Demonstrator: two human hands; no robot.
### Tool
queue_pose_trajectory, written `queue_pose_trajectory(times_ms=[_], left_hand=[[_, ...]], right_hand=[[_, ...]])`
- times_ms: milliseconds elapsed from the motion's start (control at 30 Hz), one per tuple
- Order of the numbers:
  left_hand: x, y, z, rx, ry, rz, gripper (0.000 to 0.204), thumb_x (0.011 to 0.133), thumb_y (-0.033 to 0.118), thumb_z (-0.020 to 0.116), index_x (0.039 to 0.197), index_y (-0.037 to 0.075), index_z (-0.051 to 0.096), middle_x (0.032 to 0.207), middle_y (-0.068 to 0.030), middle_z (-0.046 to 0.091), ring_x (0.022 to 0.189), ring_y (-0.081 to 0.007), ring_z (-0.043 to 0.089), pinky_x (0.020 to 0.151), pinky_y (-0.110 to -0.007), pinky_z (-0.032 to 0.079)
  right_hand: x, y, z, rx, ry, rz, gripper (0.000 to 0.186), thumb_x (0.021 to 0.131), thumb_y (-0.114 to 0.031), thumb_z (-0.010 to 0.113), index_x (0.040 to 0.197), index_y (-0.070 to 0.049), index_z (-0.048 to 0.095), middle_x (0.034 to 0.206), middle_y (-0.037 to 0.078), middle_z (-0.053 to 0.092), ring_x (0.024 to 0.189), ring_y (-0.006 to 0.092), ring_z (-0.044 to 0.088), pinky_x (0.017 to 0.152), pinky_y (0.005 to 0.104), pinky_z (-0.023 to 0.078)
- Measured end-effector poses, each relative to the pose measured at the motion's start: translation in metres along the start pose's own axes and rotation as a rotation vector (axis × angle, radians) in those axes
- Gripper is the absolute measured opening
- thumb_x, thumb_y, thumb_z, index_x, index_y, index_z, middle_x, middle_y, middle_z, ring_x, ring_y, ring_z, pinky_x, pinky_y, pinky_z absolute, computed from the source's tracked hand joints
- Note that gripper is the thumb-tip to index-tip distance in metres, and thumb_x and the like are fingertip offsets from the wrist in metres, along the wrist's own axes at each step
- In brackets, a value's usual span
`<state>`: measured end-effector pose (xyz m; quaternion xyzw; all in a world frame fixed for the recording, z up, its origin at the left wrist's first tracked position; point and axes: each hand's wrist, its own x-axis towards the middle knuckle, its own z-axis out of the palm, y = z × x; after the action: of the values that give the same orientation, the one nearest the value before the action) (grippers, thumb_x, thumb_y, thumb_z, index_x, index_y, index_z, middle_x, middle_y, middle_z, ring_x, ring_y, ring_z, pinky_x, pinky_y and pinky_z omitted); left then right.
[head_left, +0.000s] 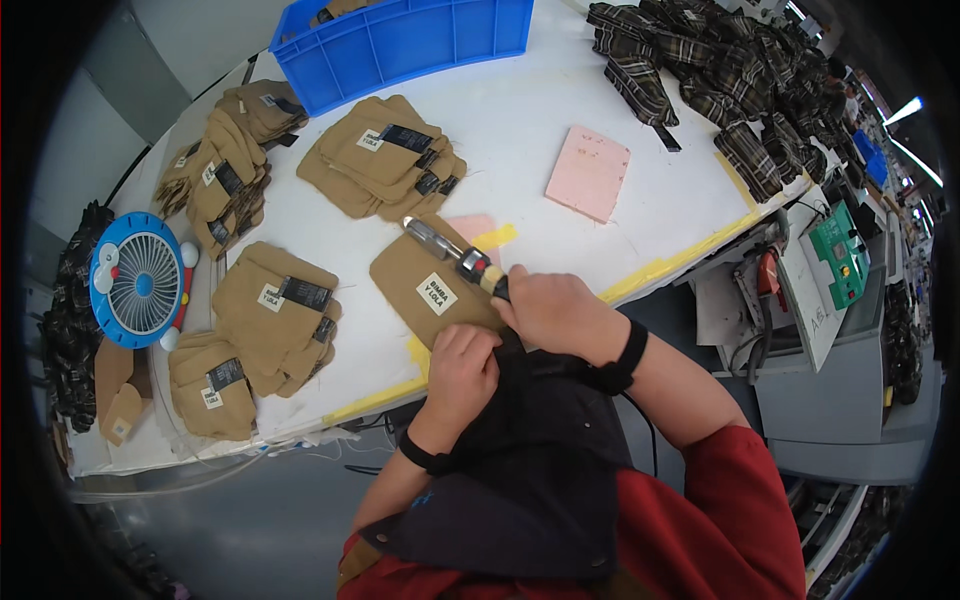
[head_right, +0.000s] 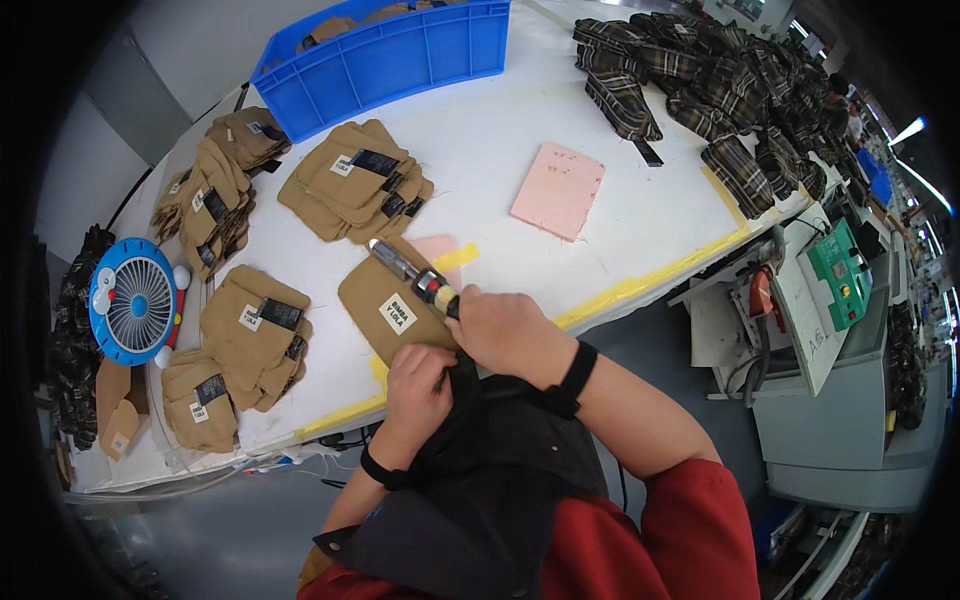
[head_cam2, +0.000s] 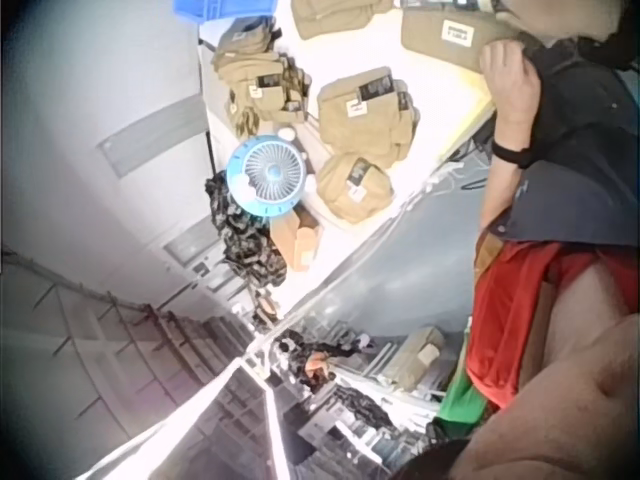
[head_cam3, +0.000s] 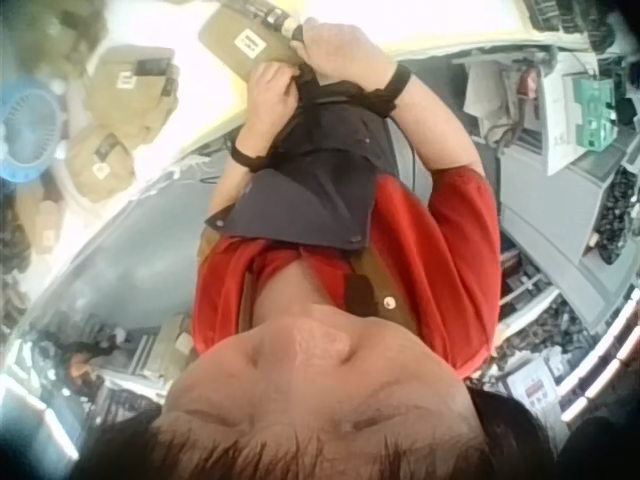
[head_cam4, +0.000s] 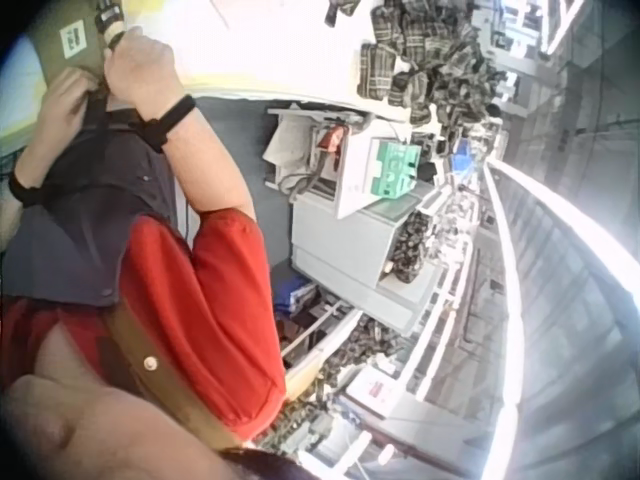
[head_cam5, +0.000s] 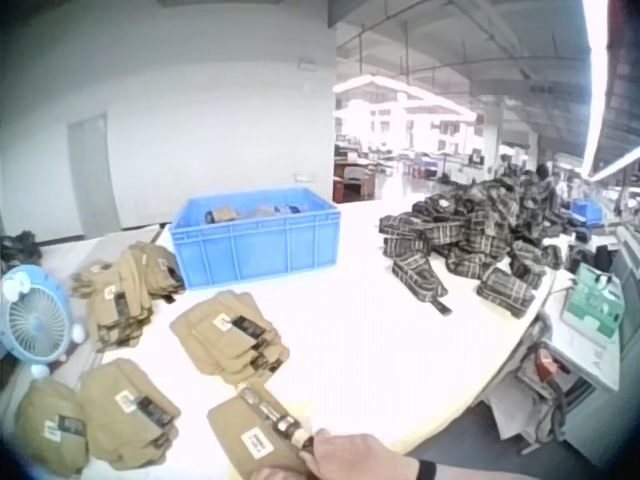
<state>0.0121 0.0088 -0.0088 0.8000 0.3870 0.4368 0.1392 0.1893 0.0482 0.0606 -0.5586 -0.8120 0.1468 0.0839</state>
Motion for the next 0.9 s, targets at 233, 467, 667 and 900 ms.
queue_pose_trajectory(times_ms=[233,467,667,900], left_hand=[[0.011,0.001,-0.029,-0.069,-0.166,-0.103,0.023,0.073,-0.003,0.074,0.093,0.003,0.065,0.092,-0.0128,0.067,0.088,-0.0356,0.063,0.077,-0.042,0.051],[0.053,-0.064,-0.061,0.340,-0.158,-0.150,0.035,0.083,0.017,0.075,0.111,0.001,0.064,0.113,-0.0177,0.066,0.105,-0.0376,0.061,0.092,-0.045,0.050],[0.083,-0.095,-0.076,0.273,-0.280,-0.599,0.052,0.080,0.028,0.078,0.119,0.000,0.060,0.114,-0.0205,0.067,0.105,-0.0390,0.064,0.090,-0.045,0.052],[0.068,-0.099,-0.116,0.157,-0.367,-0.611,0.037,0.080,0.028,0.078,0.103,-0.001,0.071,0.095,-0.0206,0.072,0.091,-0.0382,0.069,0.081,-0.043,0.054]], right_hand=[[-0.014,0.005,-0.002,0.052,-0.066,0.036,0.041,0.099,-0.037,0.058,0.098,0.003,0.054,0.077,0.024,0.068,0.073,0.0453,0.067,0.067,0.0517,0.054],[-0.064,0.048,-0.003,0.148,-0.018,0.136,0.042,0.097,-0.040,0.063,0.098,0.001,0.058,0.076,0.023,0.066,0.072,0.0438,0.066,0.066,0.0496,0.051],[-0.038,0.051,0.011,0.165,0.164,0.090,0.042,0.096,-0.039,0.065,0.093,0.002,0.058,0.069,0.022,0.064,0.069,0.0432,0.064,0.063,0.0493,0.050],[-0.030,0.070,0.005,0.484,-0.013,0.197,0.040,0.097,-0.039,0.065,0.091,0.000,0.060,0.064,0.018,0.062,0.059,0.0347,0.064,0.058,0.0421,0.050]])
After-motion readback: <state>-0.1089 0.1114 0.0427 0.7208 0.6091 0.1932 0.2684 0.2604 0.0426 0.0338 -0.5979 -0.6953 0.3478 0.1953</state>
